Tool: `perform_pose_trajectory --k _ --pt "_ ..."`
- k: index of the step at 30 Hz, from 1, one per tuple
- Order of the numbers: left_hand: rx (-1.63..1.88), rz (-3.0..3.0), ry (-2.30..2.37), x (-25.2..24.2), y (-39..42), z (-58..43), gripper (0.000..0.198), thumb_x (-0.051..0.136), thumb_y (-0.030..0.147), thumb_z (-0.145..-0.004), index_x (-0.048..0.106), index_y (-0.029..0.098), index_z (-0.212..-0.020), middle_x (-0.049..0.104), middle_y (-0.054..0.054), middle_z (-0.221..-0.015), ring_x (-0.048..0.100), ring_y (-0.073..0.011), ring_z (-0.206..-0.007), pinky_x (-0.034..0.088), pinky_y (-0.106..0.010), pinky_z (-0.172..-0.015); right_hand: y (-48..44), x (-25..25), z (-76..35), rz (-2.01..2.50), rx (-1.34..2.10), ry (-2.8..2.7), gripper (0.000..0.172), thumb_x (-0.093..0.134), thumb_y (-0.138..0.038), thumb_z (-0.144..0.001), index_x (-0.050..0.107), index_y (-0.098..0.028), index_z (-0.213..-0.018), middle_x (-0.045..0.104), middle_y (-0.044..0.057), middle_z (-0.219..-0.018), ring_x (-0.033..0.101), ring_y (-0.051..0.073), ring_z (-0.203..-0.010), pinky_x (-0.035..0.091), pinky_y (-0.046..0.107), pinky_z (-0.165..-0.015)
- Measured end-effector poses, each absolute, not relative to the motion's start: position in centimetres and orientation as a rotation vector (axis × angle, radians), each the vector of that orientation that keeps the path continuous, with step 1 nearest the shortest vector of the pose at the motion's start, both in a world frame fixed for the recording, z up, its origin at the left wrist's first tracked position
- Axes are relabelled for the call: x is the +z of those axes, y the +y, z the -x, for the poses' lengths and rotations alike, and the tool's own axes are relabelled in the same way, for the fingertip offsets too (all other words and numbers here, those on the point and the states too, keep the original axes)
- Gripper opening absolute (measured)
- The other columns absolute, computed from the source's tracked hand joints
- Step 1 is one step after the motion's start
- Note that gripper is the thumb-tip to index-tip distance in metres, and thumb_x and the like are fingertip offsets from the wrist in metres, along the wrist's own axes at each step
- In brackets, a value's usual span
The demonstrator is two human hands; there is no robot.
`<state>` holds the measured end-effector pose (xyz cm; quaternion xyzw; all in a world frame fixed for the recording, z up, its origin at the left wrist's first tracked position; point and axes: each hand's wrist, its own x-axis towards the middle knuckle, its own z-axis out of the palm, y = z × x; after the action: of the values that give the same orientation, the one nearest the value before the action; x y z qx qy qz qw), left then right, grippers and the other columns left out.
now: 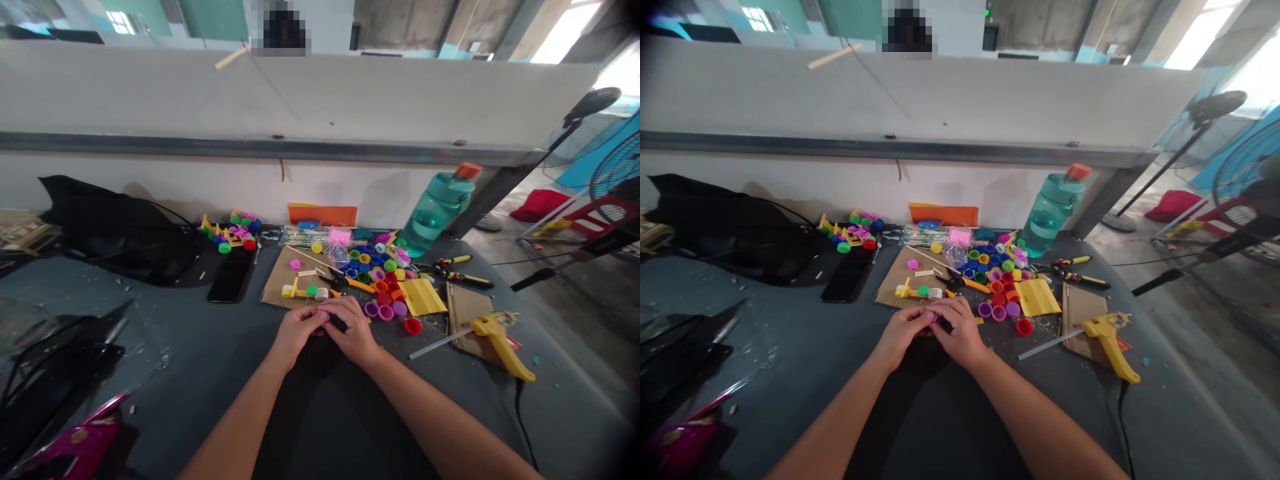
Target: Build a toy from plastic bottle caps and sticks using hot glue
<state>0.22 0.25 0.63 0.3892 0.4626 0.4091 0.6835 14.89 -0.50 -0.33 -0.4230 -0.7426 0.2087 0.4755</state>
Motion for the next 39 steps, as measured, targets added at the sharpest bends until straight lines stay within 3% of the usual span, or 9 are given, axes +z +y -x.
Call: perform_pose_trajectory --k 4,8,13,18,26,31,35,39 --pt "0.93 -0.85 1.06 0.57 0.26 -0.17 0.025 0.072 0.037 -0.066 0.07 0.015 -0.076 0.064 -0.003 -0.073 0.057 -0.0127 -0.069 0.049 -0.024 -0.064 -0.53 -0.24 -14.99 1.043 0.52 -1.81 0.023 0.059 -0.022 -0.082 0.063 -0.026 -0.104 0.066 0.006 -0.098 0.057 0.022 -0.098 0.045 0.042 -0.087" --pt "0.946 -0.865 1.055 0.39 0.31 -0.08 0.024 0.07 0.038 -0.068 0.069 0.014 -0.072 0.063 -0.002 -0.071 0.057 -0.0124 -0.069 0.049 -0.023 -0.064 -0.71 0.08 -15.12 1.016 0.547 -1.84 0.033 0.061 -0.021 -0.079 0.059 -0.026 -0.111 0.064 0.006 -0.104 0.055 0.023 -0.101 0.044 0.042 -0.089" --pt "0.94 -0.835 1.056 0.5 0.31 -0.1 0.028 0.071 0.041 -0.066 0.069 0.013 -0.073 0.062 -0.002 -0.07 0.056 -0.0126 -0.066 0.05 -0.026 -0.062 -0.6 -0.09 -15.12 1.011 0.536 -1.796 0.024 0.062 -0.025 -0.08 0.062 -0.025 -0.104 0.066 0.006 -0.099 0.057 0.021 -0.098 0.045 0.04 -0.087" --pt "0.925 -0.837 1.035 0.71 0.29 -0.15 0.026 0.074 0.037 -0.064 0.065 0.013 -0.063 0.057 0.001 -0.06 0.052 -0.0088 -0.059 0.046 -0.02 -0.059 -0.46 -0.32 -15.06 1.013 0.53 -1.782 0.028 0.069 -0.027 -0.074 0.062 -0.024 -0.101 0.066 0.006 -0.096 0.057 0.023 -0.097 0.045 0.041 -0.086" --pt "0.895 -0.834 1.061 0.93 0.27 -0.21 0.027 0.075 0.036 -0.062 0.068 0.012 -0.071 0.061 -0.001 -0.067 0.055 -0.0111 -0.064 0.047 -0.023 -0.061 -0.52 -0.29 -15.06 1.059 0.525 -1.727 0.023 0.068 -0.027 -0.075 0.062 -0.024 -0.097 0.066 0.006 -0.094 0.058 0.023 -0.093 0.046 0.04 -0.083" --pt "0.902 -0.832 1.05 0.76 0.31 -0.19 0.026 0.075 0.036 -0.063 0.068 0.012 -0.07 0.06 0.0 -0.064 0.054 -0.01 -0.062 0.047 -0.022 -0.061 -0.68 -0.02 -15.1 1.028 0.544 -1.797 0.03 0.065 -0.024 -0.076 0.059 -0.024 -0.105 0.065 0.006 -0.1 0.057 0.022 -0.097 0.044 0.041 -0.086" --pt "0.91 -0.845 1.053 0.83 0.24 -0.2 0.027 0.072 0.039 -0.065 0.069 0.012 -0.07 0.062 -0.002 -0.067 0.055 -0.0112 -0.063 0.048 -0.023 -0.061 -0.55 -0.31 -15.07 1.026 0.527 -1.749 0.018 0.066 -0.025 -0.077 0.062 -0.023 -0.094 0.066 0.005 -0.094 0.059 0.021 -0.094 0.045 0.039 -0.084" --pt "0.883 -0.852 1.052 1.01 0.2 -0.32 0.024 0.074 0.035 -0.063 0.068 0.012 -0.068 0.061 -0.001 -0.063 0.054 -0.009 -0.06 0.047 -0.02 -0.059 -0.46 -0.62 -15.02 1.045 0.546 -1.708 0.018 0.07 -0.027 -0.073 0.06 -0.023 -0.088 0.065 0.006 -0.094 0.058 0.022 -0.092 0.046 0.039 -0.081"
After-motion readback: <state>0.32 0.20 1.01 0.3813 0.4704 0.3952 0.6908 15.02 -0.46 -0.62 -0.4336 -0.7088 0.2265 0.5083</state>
